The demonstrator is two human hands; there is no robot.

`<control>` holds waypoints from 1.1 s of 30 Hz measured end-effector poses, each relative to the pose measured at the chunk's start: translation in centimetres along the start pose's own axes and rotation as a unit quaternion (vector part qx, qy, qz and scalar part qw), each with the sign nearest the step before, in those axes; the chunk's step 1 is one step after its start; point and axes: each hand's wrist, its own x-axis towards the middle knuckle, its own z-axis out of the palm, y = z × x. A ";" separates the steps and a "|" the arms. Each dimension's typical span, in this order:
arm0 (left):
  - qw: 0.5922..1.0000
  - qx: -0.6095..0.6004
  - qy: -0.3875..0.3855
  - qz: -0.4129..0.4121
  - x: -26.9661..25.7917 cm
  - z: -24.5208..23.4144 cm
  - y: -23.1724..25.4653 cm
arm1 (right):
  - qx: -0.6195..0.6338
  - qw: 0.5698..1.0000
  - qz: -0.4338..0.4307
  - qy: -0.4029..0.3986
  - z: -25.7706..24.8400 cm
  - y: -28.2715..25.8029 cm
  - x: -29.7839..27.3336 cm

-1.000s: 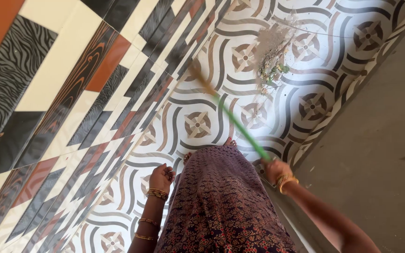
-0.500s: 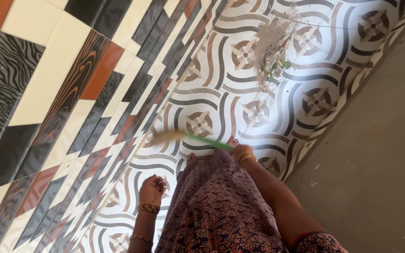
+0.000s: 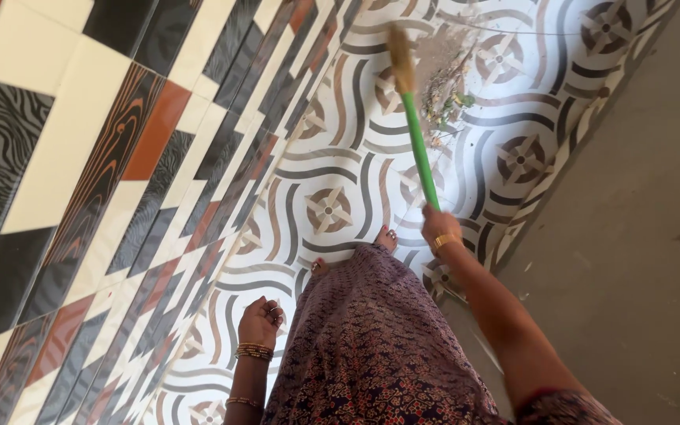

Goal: Sweeping debris from a tiled floor using a broom and dustpan.

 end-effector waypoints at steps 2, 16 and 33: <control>1.000 0.004 0.002 -0.002 1.2 0.6 0.2 | -0.019 0.995 0.012 -0.102 -0.9 2.1 -6.4; 0.997 0.066 -0.049 0.001 2.8 8.2 2.0 | -0.351 0.915 -0.012 -0.198 7.9 25.2 -15.0; 0.994 0.084 -0.067 -0.009 5.8 9.9 1.8 | -0.036 0.994 0.107 0.001 -15.1 22.3 -9.8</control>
